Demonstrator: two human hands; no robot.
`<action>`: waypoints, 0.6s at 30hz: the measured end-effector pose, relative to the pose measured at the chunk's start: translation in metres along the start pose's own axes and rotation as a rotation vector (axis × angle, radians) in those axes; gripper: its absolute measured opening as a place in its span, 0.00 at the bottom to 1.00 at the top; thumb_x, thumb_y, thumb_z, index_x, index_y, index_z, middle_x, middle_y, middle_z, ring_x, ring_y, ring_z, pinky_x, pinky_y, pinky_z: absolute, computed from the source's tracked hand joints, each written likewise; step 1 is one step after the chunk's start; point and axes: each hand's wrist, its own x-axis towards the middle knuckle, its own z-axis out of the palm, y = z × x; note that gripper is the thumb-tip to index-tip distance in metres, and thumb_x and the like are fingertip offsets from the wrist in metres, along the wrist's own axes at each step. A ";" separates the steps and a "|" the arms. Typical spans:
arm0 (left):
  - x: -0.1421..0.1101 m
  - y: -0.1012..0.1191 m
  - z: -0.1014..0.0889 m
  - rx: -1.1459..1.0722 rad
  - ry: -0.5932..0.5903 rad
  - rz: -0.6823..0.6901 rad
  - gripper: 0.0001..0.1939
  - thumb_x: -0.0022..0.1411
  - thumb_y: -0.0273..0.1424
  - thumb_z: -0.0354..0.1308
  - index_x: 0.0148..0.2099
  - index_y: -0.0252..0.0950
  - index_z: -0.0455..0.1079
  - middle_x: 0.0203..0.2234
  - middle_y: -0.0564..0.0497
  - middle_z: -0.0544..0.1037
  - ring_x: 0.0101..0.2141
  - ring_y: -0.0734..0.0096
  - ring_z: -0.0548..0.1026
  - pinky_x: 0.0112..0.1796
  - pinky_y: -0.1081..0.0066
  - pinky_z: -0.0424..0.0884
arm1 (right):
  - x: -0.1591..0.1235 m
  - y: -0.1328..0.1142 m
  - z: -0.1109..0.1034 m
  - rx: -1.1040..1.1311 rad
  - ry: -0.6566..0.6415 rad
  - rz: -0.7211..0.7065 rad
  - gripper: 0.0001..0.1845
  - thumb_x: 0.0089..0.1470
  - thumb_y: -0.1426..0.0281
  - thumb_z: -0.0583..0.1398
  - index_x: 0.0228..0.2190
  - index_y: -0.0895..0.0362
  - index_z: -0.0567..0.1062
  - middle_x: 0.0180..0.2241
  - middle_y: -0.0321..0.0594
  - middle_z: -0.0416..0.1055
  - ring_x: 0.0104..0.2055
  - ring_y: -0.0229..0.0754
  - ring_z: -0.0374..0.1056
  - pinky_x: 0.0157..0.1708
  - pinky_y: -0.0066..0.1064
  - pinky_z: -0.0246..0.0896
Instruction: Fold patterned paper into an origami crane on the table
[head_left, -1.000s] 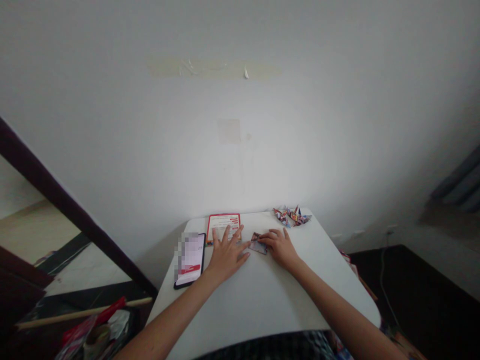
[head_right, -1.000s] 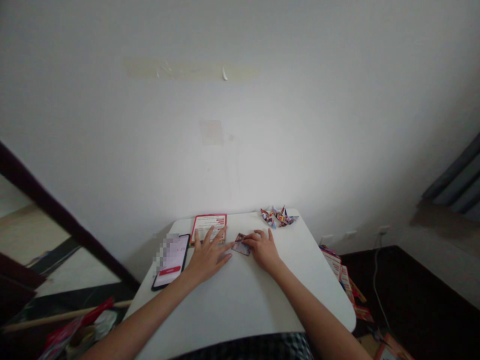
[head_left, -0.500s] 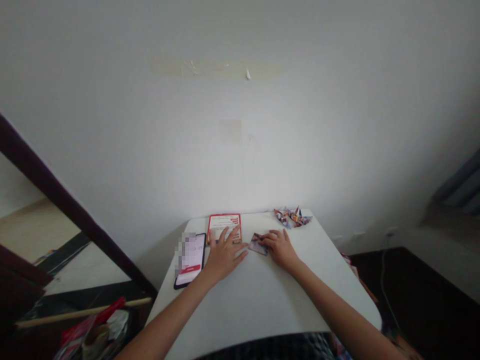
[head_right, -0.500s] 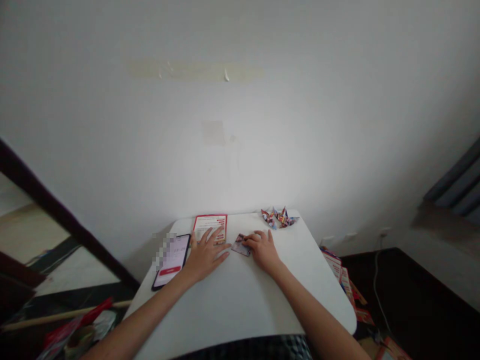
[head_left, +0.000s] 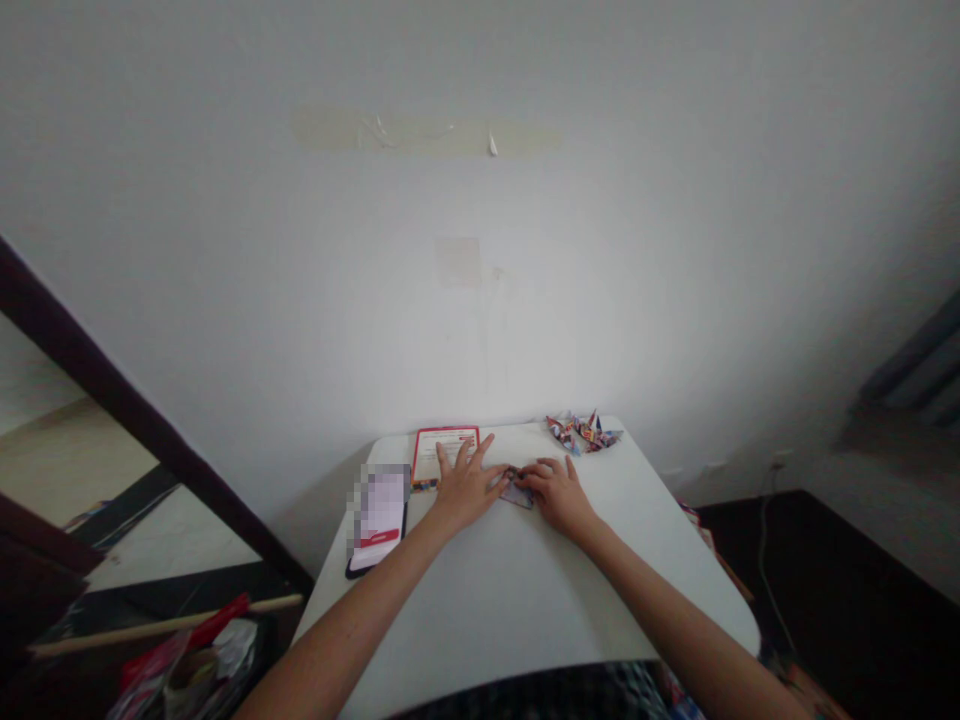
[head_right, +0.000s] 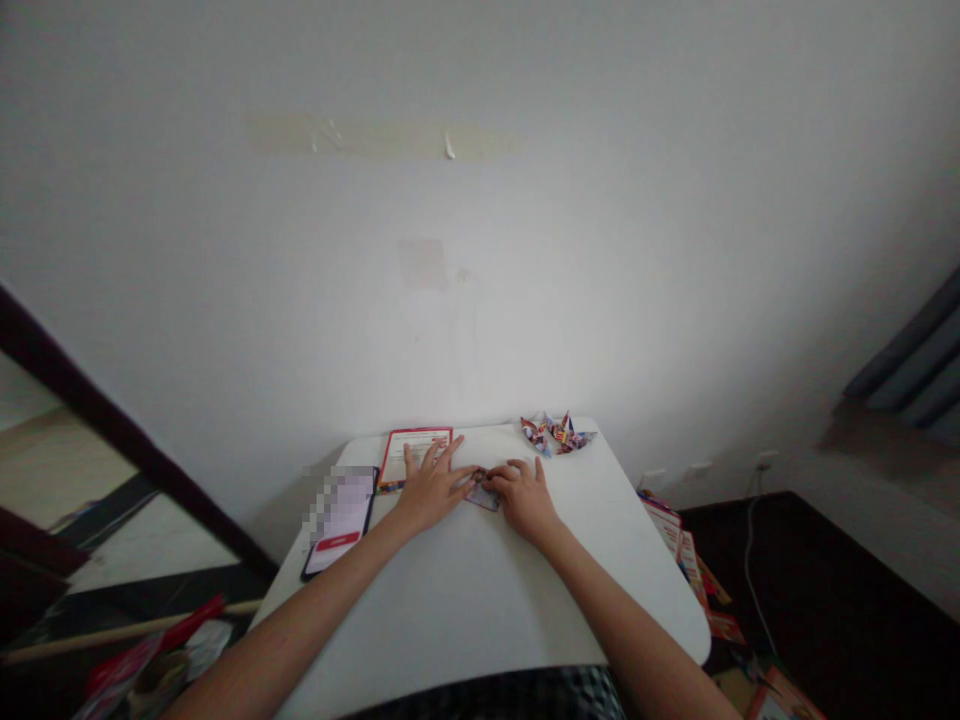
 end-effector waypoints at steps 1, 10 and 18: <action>-0.001 0.000 0.000 0.000 0.002 0.006 0.18 0.65 0.51 0.48 0.54 0.63 0.70 0.67 0.56 0.56 0.64 0.42 0.54 0.56 0.25 0.28 | 0.000 0.000 0.000 0.004 0.003 0.000 0.21 0.62 0.71 0.52 0.50 0.39 0.73 0.57 0.33 0.68 0.63 0.48 0.53 0.63 0.61 0.29; -0.018 -0.001 -0.011 0.006 0.015 0.059 0.19 0.66 0.52 0.45 0.54 0.63 0.70 0.65 0.56 0.60 0.63 0.45 0.56 0.56 0.26 0.28 | 0.000 0.002 0.004 -0.004 0.022 -0.001 0.19 0.62 0.71 0.52 0.50 0.40 0.73 0.56 0.33 0.68 0.63 0.49 0.52 0.63 0.61 0.29; -0.041 -0.006 -0.019 0.000 -0.011 0.079 0.18 0.66 0.50 0.47 0.54 0.63 0.70 0.63 0.58 0.65 0.63 0.47 0.54 0.57 0.27 0.29 | 0.000 0.002 0.004 0.006 0.015 0.003 0.20 0.61 0.72 0.54 0.50 0.40 0.73 0.57 0.34 0.68 0.63 0.49 0.52 0.62 0.61 0.31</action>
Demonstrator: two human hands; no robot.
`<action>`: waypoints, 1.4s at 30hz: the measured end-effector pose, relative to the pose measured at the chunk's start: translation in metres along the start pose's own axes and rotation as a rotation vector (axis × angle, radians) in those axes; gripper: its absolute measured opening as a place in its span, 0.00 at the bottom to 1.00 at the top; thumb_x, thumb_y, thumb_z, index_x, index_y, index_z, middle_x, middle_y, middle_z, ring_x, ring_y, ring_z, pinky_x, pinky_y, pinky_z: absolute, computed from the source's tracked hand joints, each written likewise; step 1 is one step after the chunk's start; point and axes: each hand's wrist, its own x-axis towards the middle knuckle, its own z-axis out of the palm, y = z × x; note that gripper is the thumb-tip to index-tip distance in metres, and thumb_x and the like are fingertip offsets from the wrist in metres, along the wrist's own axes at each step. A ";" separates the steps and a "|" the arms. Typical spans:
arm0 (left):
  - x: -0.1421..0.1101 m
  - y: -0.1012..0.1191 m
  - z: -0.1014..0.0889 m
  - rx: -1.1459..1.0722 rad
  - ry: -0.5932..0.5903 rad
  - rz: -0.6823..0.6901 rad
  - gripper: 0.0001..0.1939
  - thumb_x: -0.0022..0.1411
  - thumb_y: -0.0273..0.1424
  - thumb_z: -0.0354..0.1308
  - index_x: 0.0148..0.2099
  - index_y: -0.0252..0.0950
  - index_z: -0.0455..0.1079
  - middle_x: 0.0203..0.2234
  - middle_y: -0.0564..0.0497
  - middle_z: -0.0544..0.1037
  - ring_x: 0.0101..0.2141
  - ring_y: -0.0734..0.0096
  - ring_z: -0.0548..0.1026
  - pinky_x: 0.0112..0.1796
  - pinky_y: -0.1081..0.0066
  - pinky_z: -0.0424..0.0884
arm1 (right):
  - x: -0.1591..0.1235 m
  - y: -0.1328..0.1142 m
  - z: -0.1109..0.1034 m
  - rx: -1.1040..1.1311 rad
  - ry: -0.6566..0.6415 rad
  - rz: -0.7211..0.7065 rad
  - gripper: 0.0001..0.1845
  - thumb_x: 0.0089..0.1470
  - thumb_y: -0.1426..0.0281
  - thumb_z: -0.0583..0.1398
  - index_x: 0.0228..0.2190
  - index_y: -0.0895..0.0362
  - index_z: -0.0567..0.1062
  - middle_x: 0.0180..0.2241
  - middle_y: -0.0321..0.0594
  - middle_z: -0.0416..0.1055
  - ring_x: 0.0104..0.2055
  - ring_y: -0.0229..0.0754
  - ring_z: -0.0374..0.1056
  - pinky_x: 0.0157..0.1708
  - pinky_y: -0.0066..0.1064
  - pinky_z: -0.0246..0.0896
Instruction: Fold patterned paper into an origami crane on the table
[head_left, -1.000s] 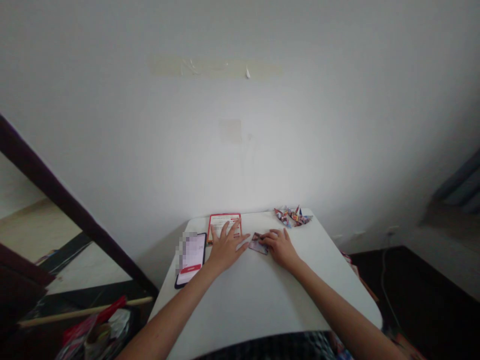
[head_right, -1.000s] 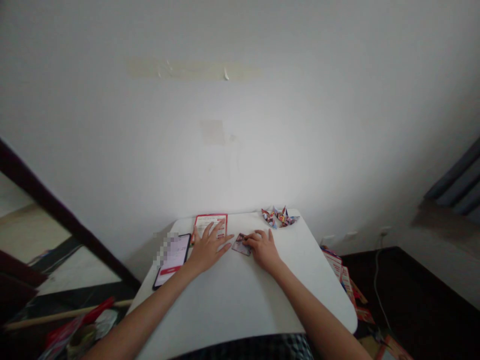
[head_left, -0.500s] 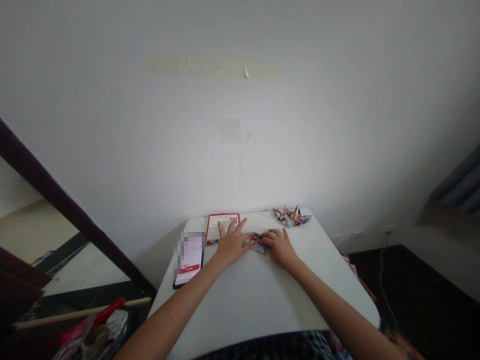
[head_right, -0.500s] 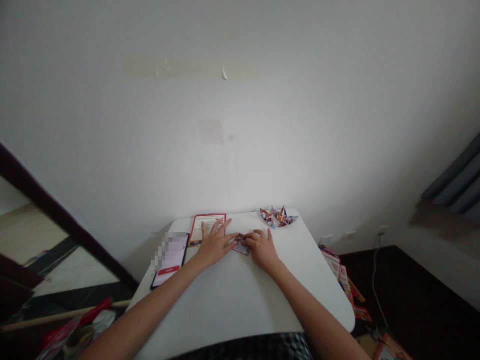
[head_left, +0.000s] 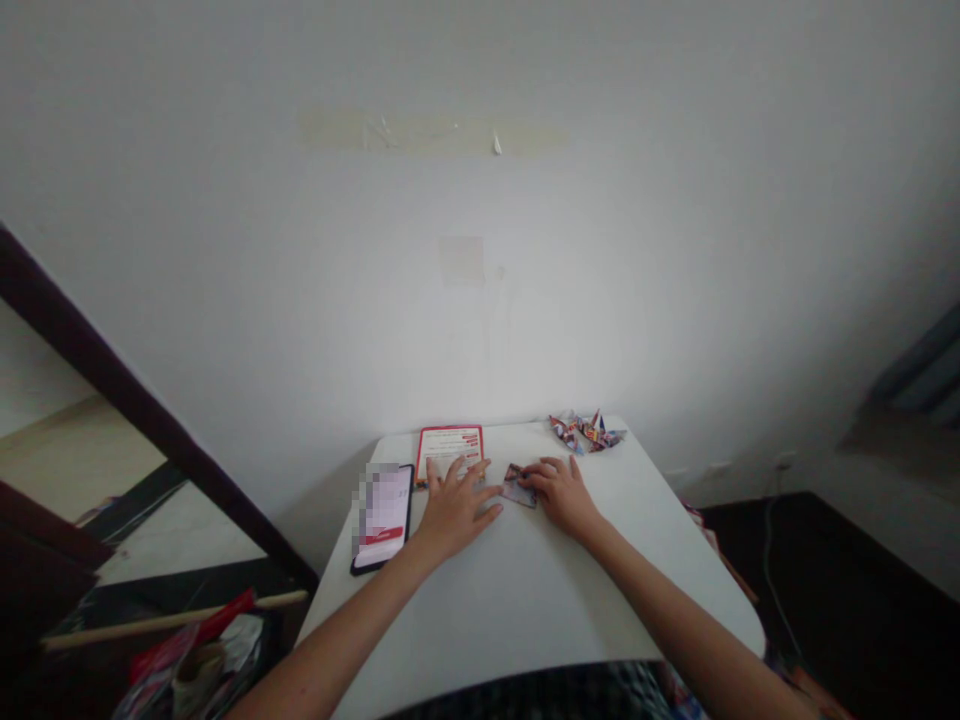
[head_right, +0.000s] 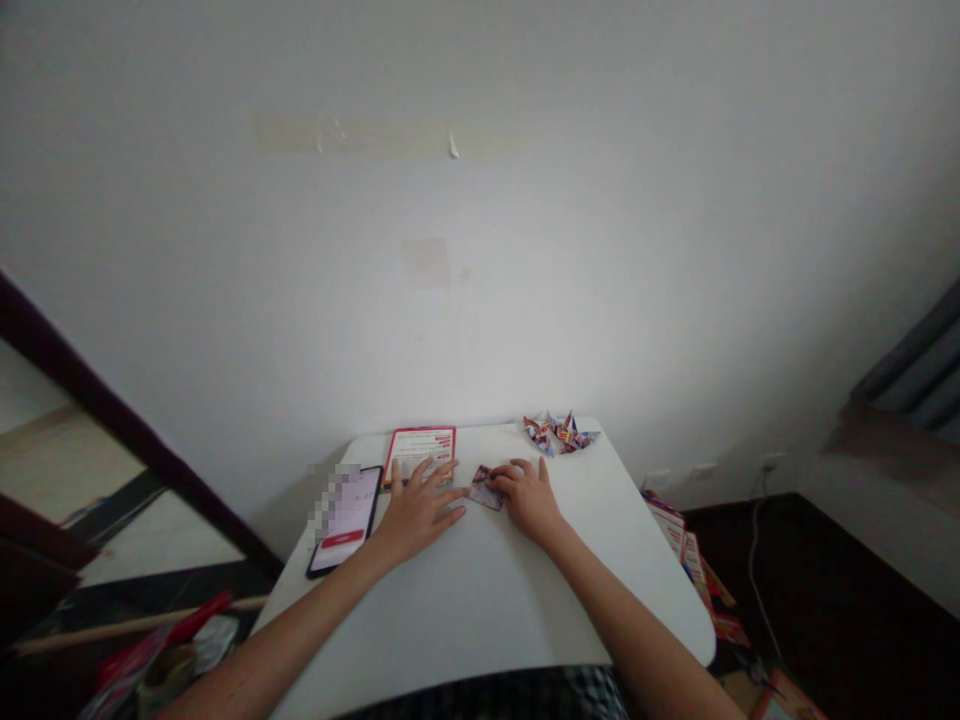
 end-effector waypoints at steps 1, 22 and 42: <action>-0.002 0.000 0.000 -0.002 -0.005 -0.003 0.18 0.66 0.51 0.47 0.54 0.63 0.70 0.62 0.58 0.65 0.63 0.47 0.54 0.57 0.27 0.29 | 0.000 0.000 0.000 0.001 -0.002 0.001 0.20 0.61 0.72 0.54 0.50 0.40 0.73 0.57 0.34 0.68 0.63 0.49 0.52 0.62 0.61 0.31; -0.007 0.008 0.014 -0.009 0.033 -0.094 0.21 0.66 0.48 0.48 0.59 0.59 0.66 0.65 0.50 0.60 0.63 0.47 0.56 0.57 0.26 0.35 | 0.000 0.001 0.002 0.038 0.037 -0.009 0.18 0.62 0.69 0.53 0.50 0.41 0.73 0.56 0.36 0.68 0.62 0.48 0.54 0.63 0.61 0.30; 0.015 0.022 0.037 -0.060 0.034 -0.275 0.23 0.61 0.52 0.52 0.58 0.63 0.66 0.66 0.50 0.57 0.64 0.41 0.53 0.55 0.23 0.36 | 0.000 0.030 0.003 0.112 0.258 0.077 0.11 0.57 0.61 0.59 0.35 0.50 0.81 0.45 0.42 0.72 0.53 0.47 0.63 0.58 0.45 0.53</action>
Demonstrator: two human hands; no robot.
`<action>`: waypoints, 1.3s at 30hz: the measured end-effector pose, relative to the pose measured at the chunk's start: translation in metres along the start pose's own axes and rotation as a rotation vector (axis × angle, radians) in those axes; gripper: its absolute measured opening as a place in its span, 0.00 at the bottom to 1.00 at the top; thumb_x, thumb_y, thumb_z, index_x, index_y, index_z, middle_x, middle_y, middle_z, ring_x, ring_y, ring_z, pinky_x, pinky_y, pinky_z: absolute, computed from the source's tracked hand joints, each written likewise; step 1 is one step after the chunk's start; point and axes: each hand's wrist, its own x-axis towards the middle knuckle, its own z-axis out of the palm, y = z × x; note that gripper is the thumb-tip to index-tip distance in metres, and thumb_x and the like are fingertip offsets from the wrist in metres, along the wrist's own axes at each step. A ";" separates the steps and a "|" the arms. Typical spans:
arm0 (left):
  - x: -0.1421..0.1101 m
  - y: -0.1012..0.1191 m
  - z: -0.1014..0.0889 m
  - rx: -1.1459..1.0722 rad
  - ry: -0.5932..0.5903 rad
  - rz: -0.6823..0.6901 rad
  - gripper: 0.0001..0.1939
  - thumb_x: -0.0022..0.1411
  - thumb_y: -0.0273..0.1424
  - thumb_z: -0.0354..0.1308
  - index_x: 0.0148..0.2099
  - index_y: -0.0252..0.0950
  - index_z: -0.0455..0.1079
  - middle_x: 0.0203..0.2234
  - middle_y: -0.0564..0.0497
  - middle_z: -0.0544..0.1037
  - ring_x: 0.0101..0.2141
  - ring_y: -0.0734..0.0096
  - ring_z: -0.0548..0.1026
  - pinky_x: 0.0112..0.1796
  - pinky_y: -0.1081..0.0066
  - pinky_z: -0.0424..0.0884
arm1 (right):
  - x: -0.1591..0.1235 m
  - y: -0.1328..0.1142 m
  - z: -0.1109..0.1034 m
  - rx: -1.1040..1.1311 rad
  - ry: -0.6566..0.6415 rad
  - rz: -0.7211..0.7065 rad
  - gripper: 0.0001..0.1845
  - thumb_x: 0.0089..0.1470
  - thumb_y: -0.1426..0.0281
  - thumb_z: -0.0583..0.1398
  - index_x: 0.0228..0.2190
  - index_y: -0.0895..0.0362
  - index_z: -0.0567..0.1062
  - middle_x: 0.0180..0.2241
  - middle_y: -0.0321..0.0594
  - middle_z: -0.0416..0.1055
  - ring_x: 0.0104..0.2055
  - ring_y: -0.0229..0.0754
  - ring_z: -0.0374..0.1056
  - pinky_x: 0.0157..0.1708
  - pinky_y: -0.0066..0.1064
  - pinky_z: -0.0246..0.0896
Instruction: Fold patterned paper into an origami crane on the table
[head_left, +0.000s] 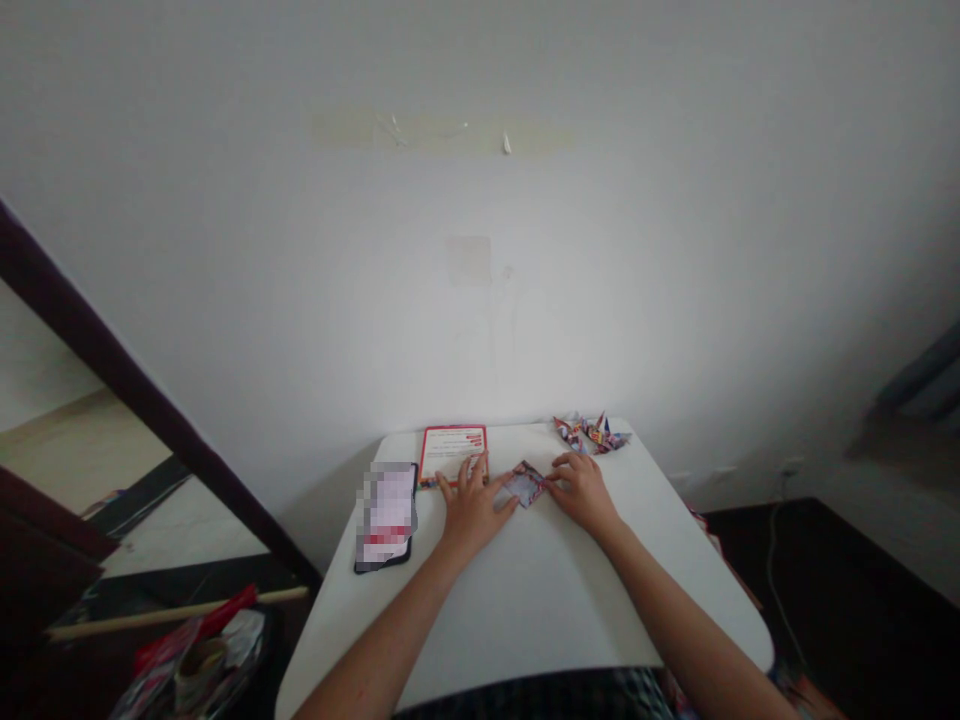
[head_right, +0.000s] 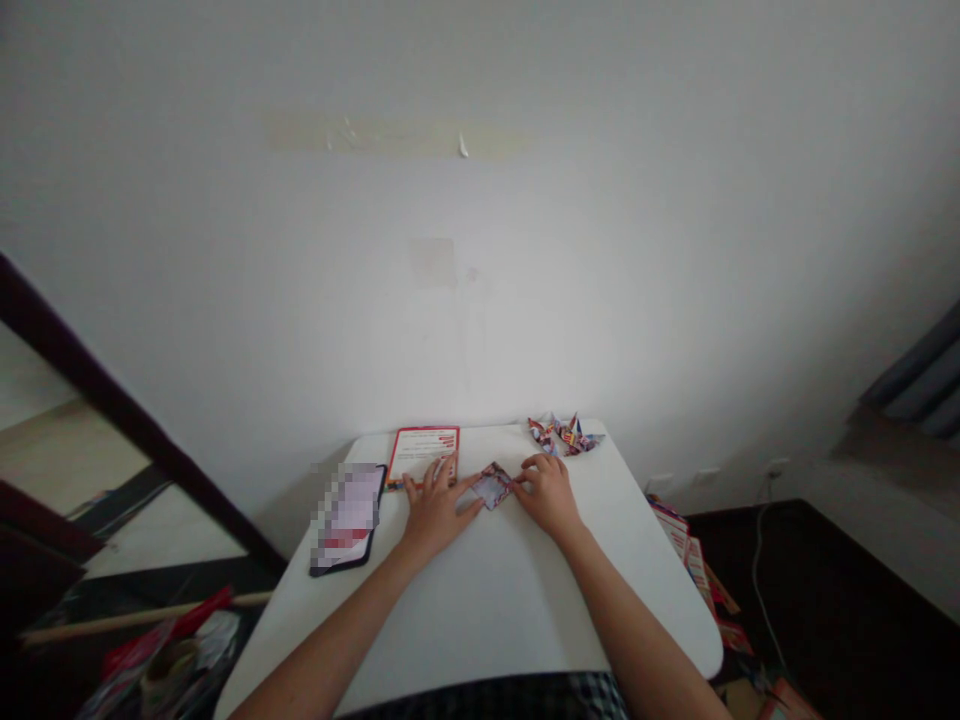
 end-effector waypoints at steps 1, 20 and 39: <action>0.000 0.000 0.000 -0.002 0.000 0.003 0.23 0.61 0.52 0.52 0.58 0.62 0.66 0.66 0.50 0.57 0.64 0.41 0.53 0.55 0.23 0.35 | 0.001 0.003 0.000 0.035 -0.008 -0.006 0.11 0.57 0.62 0.59 0.34 0.51 0.81 0.44 0.43 0.73 0.51 0.47 0.64 0.56 0.44 0.56; 0.001 0.007 -0.012 0.002 -0.142 -0.070 0.28 0.58 0.55 0.53 0.60 0.63 0.63 0.68 0.54 0.54 0.65 0.42 0.49 0.58 0.28 0.31 | 0.005 0.020 0.007 0.196 0.074 -0.180 0.10 0.50 0.76 0.62 0.33 0.51 0.81 0.40 0.41 0.74 0.46 0.45 0.67 0.49 0.42 0.62; 0.002 0.005 -0.013 -0.035 -0.162 -0.048 0.28 0.56 0.54 0.56 0.60 0.65 0.63 0.68 0.59 0.53 0.65 0.40 0.50 0.57 0.27 0.31 | 0.006 0.015 -0.001 0.264 0.035 -0.250 0.09 0.59 0.65 0.60 0.40 0.48 0.80 0.41 0.42 0.72 0.47 0.45 0.66 0.50 0.42 0.62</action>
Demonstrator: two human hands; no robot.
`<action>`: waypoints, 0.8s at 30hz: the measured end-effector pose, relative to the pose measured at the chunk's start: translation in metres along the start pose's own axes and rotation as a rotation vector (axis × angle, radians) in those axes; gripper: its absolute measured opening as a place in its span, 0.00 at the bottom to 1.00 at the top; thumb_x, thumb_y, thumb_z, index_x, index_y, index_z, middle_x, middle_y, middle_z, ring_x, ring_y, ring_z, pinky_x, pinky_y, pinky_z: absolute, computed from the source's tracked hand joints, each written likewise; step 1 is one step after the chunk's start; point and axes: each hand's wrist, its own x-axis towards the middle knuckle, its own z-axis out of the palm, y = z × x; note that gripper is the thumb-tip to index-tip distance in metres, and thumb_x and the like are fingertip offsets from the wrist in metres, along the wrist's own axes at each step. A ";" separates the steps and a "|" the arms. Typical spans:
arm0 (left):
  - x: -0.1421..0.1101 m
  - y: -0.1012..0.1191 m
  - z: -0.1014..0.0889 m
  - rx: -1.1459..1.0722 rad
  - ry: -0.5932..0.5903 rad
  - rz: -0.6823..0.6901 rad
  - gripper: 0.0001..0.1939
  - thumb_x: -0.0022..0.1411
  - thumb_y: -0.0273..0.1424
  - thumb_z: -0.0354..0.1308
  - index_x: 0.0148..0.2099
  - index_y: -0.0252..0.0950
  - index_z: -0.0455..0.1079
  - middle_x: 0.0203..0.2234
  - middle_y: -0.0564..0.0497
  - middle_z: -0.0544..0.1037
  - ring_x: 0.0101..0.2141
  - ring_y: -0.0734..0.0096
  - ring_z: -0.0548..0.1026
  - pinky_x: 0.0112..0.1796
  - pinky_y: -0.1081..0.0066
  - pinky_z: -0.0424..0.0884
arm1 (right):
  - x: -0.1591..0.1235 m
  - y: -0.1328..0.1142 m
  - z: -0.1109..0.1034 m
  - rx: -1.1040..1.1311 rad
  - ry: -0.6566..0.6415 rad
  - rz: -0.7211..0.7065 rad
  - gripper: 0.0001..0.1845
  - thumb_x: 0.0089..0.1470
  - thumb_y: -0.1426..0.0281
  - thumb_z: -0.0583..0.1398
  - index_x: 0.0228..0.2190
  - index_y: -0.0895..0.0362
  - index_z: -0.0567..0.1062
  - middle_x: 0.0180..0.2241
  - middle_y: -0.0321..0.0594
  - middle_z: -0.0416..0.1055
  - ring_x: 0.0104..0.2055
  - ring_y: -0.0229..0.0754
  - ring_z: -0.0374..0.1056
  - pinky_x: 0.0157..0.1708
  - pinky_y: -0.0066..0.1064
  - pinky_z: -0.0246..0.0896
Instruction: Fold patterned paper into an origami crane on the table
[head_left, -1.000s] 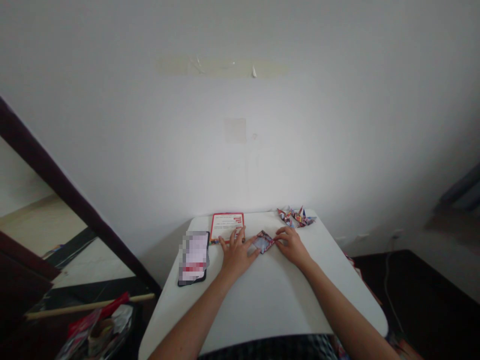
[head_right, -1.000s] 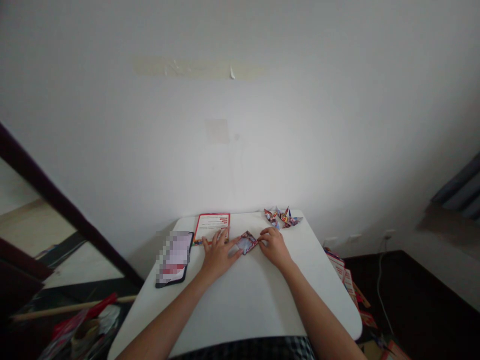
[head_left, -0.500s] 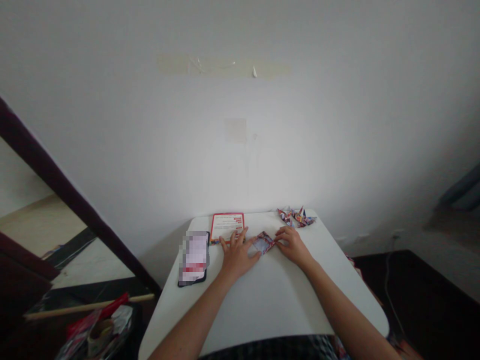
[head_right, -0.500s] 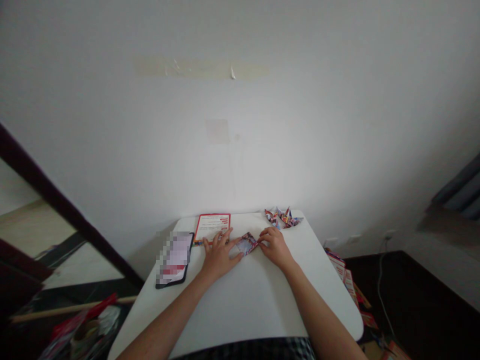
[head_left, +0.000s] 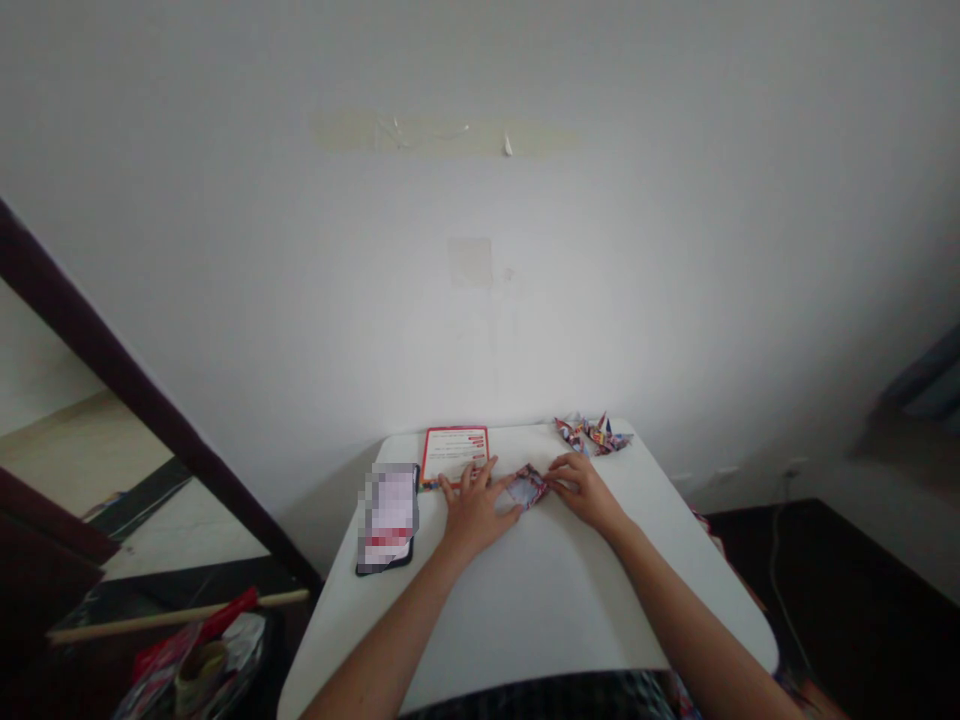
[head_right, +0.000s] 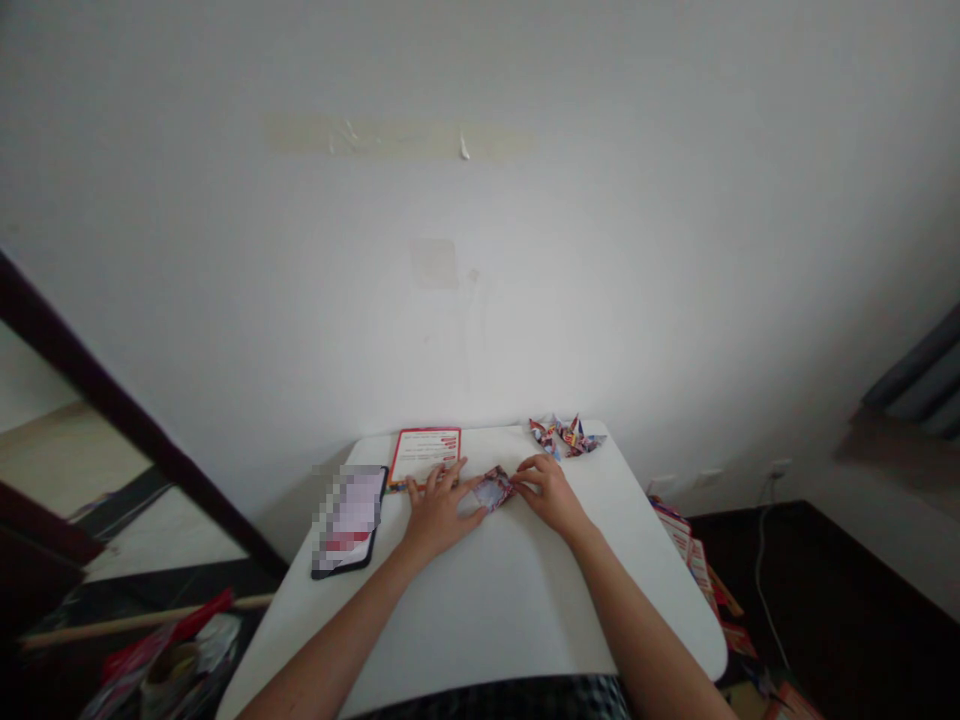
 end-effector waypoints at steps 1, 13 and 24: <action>0.000 0.000 -0.001 0.000 -0.005 0.002 0.28 0.57 0.53 0.56 0.60 0.65 0.63 0.68 0.59 0.53 0.65 0.40 0.50 0.58 0.27 0.32 | 0.000 0.000 0.000 -0.001 -0.006 -0.008 0.09 0.59 0.65 0.60 0.39 0.48 0.80 0.41 0.42 0.72 0.47 0.45 0.66 0.50 0.42 0.62; 0.000 -0.001 -0.001 -0.025 -0.034 0.010 0.28 0.56 0.52 0.58 0.59 0.67 0.63 0.68 0.59 0.54 0.65 0.42 0.49 0.57 0.26 0.32 | -0.001 -0.002 0.004 -0.054 -0.064 0.007 0.08 0.60 0.65 0.59 0.39 0.49 0.78 0.44 0.42 0.70 0.51 0.45 0.64 0.53 0.42 0.60; 0.000 0.000 -0.001 -0.025 -0.025 -0.018 0.29 0.54 0.52 0.59 0.59 0.66 0.64 0.67 0.53 0.56 0.66 0.44 0.50 0.58 0.28 0.32 | 0.004 -0.004 0.015 -0.211 -0.107 0.125 0.08 0.60 0.64 0.58 0.39 0.50 0.76 0.48 0.43 0.69 0.53 0.47 0.62 0.53 0.44 0.59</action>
